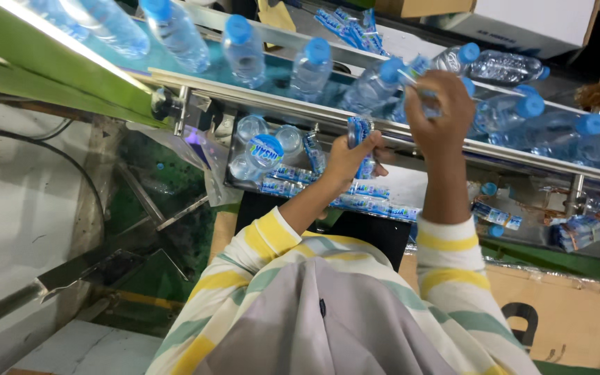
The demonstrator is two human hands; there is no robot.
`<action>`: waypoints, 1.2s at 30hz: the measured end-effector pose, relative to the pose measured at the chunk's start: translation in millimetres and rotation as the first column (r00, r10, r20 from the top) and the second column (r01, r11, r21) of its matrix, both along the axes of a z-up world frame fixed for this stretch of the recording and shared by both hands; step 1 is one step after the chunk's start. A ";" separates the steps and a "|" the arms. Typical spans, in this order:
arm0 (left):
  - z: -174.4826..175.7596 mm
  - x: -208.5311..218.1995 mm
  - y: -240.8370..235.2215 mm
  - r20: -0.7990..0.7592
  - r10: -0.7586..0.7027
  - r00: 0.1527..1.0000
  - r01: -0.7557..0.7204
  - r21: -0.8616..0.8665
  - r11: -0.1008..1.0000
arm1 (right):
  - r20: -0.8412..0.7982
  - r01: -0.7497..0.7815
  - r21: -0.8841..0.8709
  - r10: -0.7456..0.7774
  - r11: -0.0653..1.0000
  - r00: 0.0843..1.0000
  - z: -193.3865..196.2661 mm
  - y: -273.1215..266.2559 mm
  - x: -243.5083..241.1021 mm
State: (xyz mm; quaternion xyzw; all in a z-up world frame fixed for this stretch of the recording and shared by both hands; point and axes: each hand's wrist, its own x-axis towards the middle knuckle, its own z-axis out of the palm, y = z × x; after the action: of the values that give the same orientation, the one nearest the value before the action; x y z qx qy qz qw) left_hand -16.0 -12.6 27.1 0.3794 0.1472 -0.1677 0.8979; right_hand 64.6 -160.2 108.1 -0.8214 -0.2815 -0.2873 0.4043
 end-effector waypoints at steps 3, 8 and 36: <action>17.9 0.8 17.0 0.030 -0.098 0.995 0.097 0.024 0.995 | 0.260 0.062 -0.280 0.013 0.958 0.966 39.8 27.1 13.1; -4.6 -1.1 25.7 0.068 -0.099 0.993 0.106 -0.108 0.988 | -0.131 0.005 -0.236 -0.037 0.972 0.991 14.2 9.1 2.6; 16.5 21.6 57.5 0.045 0.292 0.955 -0.281 -0.173 0.944 | -0.461 -0.048 0.601 0.395 0.798 0.795 14.3 54.4 -9.4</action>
State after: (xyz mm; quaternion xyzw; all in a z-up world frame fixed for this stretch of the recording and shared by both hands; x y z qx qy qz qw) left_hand 5.6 44.9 43.6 0.2843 0.1548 -0.0335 0.9456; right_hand 55.2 -105.8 122.4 -0.6719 -0.1507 -0.0488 0.7235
